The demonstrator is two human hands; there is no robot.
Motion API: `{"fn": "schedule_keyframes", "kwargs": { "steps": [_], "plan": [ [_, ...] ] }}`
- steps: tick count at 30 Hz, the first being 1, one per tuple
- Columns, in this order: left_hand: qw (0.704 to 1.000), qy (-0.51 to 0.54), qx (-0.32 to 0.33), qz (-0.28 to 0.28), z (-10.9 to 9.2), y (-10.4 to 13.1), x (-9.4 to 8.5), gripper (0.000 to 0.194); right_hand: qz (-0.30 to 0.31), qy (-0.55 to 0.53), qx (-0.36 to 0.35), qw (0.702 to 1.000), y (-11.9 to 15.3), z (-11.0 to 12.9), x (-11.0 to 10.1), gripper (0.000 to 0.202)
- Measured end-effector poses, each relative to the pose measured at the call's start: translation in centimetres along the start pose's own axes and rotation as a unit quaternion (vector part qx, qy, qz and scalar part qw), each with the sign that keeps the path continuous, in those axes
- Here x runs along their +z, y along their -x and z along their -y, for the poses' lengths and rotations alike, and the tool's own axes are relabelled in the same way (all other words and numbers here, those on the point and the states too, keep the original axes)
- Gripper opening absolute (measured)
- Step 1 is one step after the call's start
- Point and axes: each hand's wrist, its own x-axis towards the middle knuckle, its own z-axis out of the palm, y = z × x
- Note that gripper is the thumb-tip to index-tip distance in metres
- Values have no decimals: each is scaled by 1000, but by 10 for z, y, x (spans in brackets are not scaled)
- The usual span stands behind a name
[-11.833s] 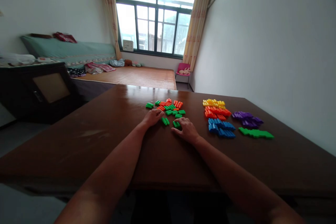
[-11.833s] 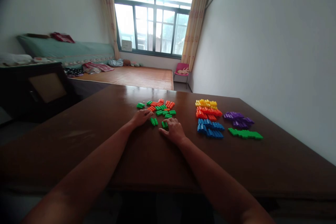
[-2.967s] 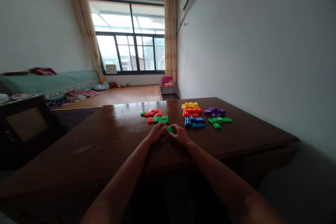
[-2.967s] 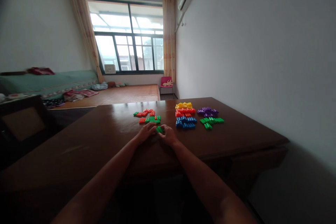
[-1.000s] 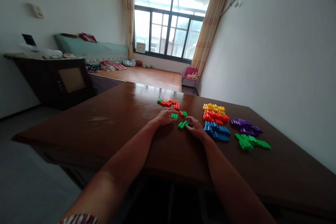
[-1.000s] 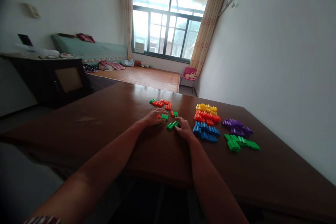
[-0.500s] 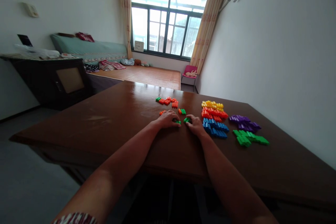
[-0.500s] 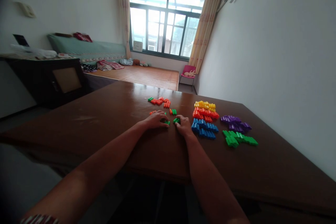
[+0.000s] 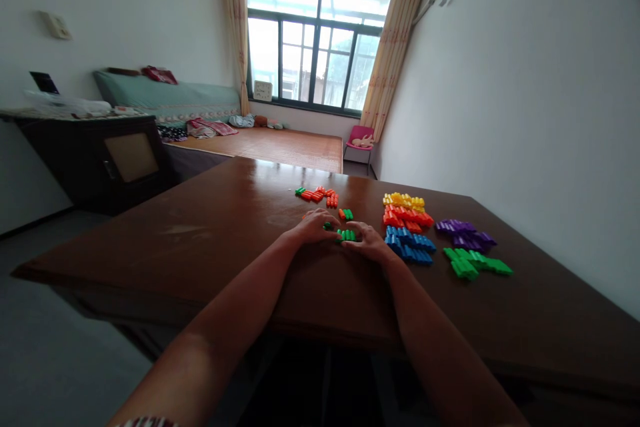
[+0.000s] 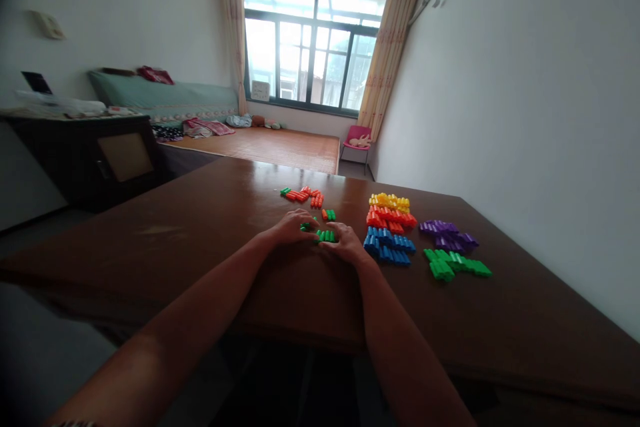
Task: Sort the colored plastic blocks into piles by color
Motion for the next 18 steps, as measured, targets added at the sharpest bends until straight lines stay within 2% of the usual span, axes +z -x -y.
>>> {"fn": "schedule_keyframes", "kwargs": {
  "steps": [3,5,10,18],
  "plan": [
    [995,23,-49,-80,12,-2,1,27,-30,78,8,996,2,11,4,59],
    [990,29,-85,-111,20,-3,1,24,-31,113,16,993,4,18,7,52],
    [986,19,-129,-108,33,-2,-2,25,-9,131,12,991,6,27,4,35],
    [982,19,-162,-100,48,-2,-1,31,24,-1,0,1000,17,37,-22,34]
  ]
}}
